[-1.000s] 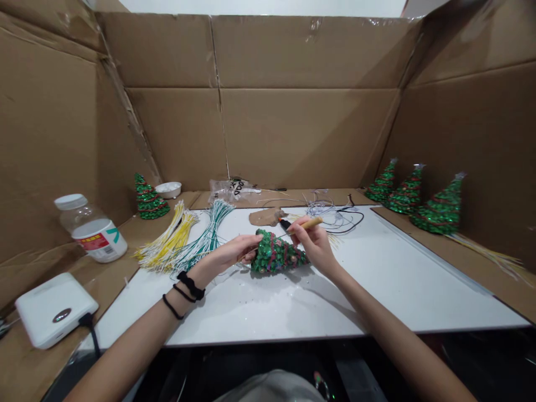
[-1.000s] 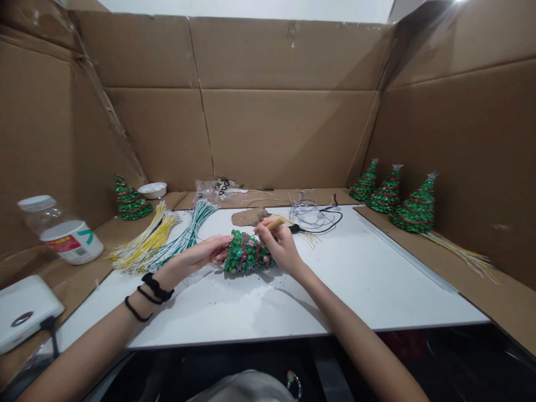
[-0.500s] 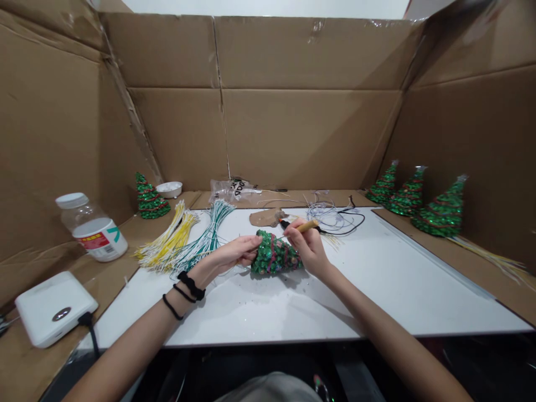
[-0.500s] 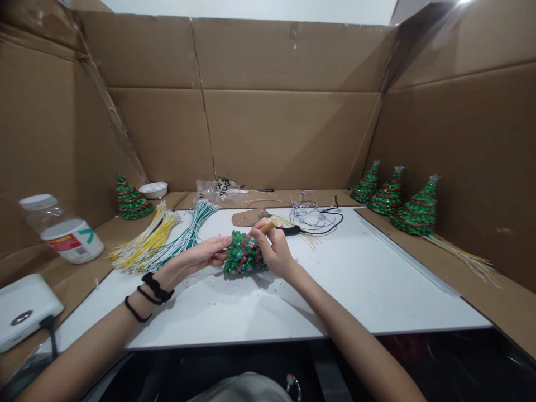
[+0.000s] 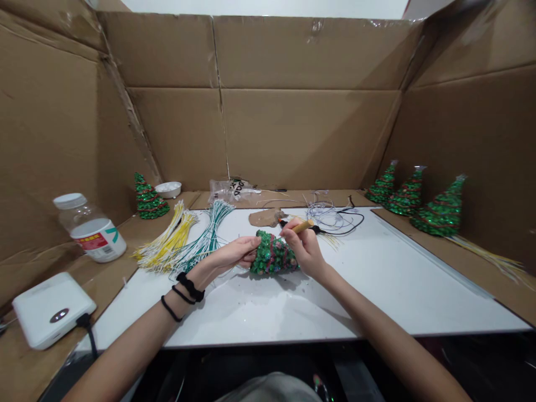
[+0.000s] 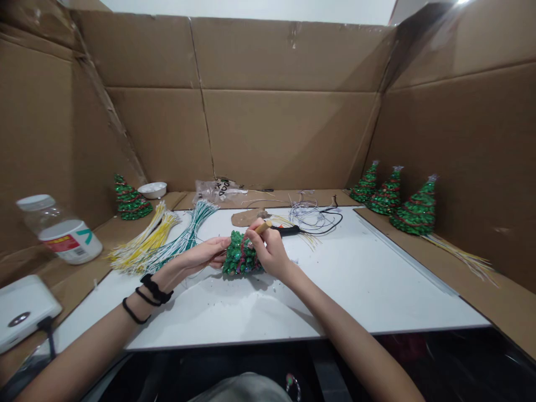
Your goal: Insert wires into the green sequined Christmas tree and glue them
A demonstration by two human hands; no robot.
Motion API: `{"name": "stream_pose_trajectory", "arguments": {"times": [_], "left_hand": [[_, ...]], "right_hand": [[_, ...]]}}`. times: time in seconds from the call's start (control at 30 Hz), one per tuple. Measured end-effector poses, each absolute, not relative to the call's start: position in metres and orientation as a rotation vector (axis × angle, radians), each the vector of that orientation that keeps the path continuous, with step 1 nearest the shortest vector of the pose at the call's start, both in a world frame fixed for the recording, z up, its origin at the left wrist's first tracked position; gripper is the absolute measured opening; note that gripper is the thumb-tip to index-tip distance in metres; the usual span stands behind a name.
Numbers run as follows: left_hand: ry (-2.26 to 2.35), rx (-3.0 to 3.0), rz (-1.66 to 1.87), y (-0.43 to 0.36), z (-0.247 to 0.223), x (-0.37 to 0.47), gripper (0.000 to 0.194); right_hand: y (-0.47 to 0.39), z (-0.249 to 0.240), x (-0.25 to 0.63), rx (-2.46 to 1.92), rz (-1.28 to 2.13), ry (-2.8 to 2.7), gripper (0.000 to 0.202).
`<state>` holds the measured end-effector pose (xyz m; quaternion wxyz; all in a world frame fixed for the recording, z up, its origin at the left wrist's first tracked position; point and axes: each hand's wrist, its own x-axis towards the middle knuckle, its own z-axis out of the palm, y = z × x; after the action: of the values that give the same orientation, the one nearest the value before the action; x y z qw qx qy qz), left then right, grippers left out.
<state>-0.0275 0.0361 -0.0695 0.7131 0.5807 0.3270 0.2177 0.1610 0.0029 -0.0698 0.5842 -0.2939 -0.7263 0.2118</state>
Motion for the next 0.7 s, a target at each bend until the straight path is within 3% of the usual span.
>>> {"name": "stream_pose_trajectory", "arguments": {"times": [0.7], "left_hand": [[0.790,1.347,0.464,0.036,-0.070,-0.031,0.050]], "right_hand": [[-0.008,-0.073,0.159,-0.631,0.299,-1.764,0.024]]}}
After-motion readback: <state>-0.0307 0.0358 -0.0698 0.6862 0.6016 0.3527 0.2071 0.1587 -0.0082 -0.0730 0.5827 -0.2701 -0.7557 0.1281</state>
